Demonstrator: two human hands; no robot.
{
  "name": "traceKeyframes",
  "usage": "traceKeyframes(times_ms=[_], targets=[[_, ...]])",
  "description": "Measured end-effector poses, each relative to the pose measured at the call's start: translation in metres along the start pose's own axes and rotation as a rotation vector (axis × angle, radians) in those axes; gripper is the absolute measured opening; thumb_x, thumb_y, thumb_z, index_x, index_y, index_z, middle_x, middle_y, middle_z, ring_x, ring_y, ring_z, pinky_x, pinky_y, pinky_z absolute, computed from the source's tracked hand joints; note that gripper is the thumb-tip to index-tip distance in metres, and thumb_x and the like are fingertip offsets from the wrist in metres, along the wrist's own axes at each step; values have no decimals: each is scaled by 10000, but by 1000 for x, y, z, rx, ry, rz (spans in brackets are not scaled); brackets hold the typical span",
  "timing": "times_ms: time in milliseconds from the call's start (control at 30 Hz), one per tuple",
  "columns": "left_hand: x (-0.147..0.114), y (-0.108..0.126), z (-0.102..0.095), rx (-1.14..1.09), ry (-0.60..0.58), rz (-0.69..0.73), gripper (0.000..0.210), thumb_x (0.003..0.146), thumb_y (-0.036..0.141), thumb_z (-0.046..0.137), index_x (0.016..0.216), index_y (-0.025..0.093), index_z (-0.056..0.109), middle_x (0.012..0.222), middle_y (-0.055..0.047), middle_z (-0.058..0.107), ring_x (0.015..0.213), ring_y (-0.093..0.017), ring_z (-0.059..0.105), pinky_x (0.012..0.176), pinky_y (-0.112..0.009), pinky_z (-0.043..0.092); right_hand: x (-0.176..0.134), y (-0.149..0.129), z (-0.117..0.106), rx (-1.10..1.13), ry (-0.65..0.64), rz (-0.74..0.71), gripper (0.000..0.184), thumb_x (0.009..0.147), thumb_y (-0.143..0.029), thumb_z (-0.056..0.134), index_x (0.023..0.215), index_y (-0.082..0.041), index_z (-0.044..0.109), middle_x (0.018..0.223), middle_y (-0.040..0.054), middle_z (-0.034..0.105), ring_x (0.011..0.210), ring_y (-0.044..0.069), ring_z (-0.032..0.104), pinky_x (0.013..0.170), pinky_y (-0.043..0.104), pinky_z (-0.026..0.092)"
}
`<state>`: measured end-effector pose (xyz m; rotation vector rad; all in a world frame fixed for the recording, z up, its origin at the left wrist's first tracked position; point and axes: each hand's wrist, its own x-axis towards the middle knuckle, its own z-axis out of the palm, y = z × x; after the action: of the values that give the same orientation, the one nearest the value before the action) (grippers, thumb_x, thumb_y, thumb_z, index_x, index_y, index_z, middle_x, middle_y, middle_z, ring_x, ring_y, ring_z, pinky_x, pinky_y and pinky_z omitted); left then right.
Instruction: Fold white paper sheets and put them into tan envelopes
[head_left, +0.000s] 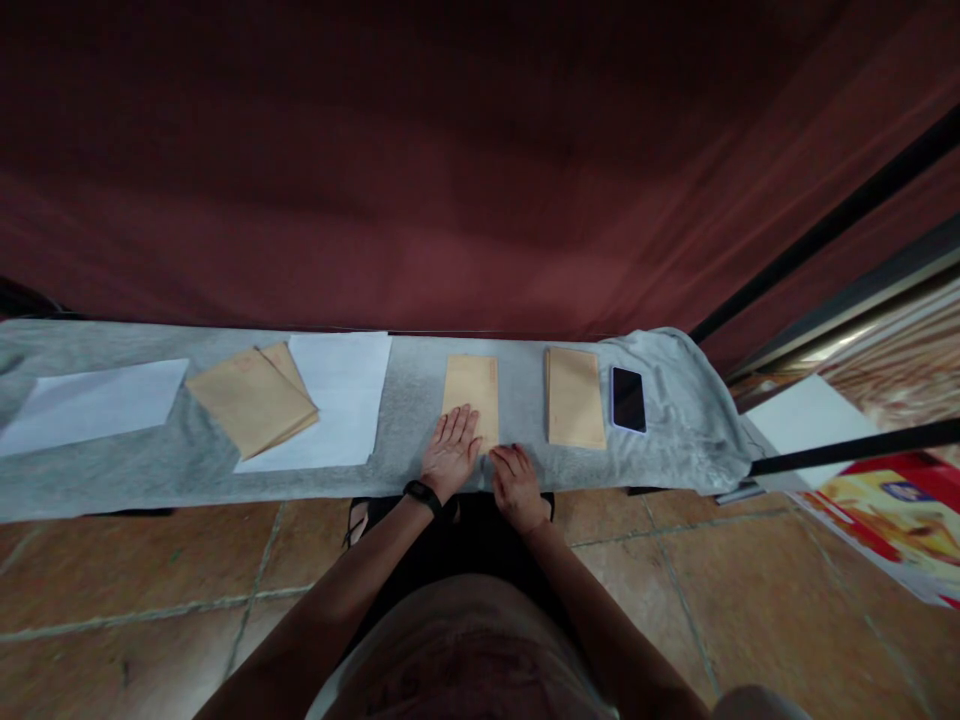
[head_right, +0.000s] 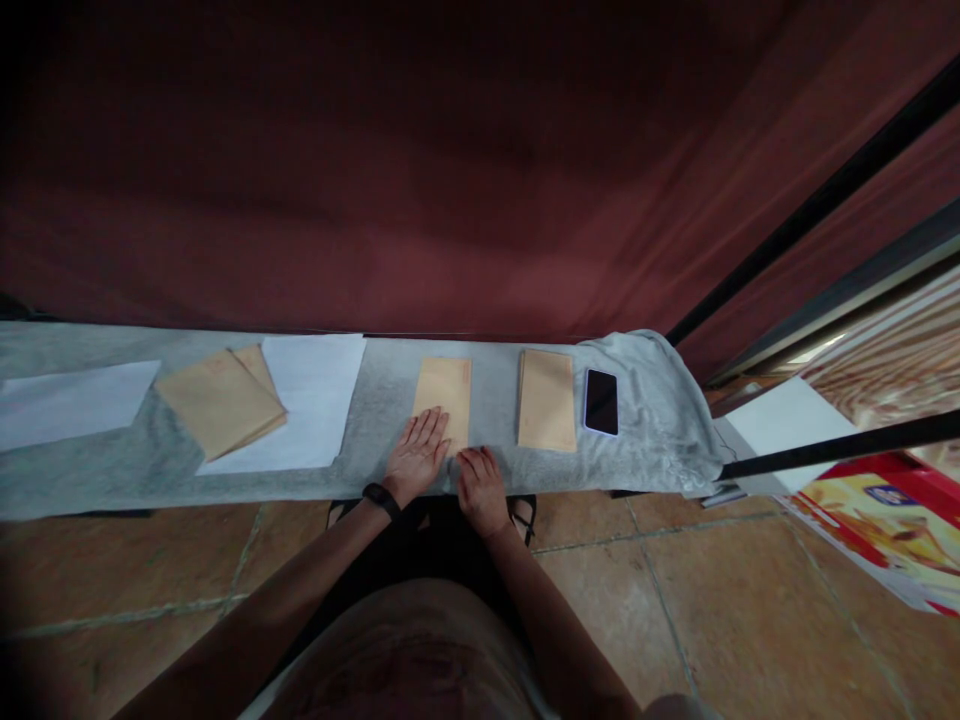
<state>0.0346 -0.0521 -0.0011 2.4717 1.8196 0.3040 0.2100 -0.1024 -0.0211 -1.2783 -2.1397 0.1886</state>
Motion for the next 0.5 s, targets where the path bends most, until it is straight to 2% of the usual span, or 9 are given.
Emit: traceKeyframes(times_ms=[267, 500], targets=[[-15, 7, -1, -43, -32, 214, 529, 1034, 327, 347, 1558, 269, 387, 1664, -9, 298, 1555, -225, 217, 1282, -465, 202, 0, 0, 2, 18, 10, 9, 425, 916, -96, 451, 1302, -159, 616, 1244, 132, 668, 1233, 257, 577, 1162, 528, 417], [-24, 4, -4, -30, -30, 208, 603, 1034, 430, 368, 1580, 178, 329, 1659, -99, 302, 1546, -241, 248, 1274, -463, 213, 0, 0, 2, -22, -13, 19, 425, 916, -87, 468, 1305, -167, 620, 1240, 125, 674, 1226, 248, 582, 1152, 507, 432]])
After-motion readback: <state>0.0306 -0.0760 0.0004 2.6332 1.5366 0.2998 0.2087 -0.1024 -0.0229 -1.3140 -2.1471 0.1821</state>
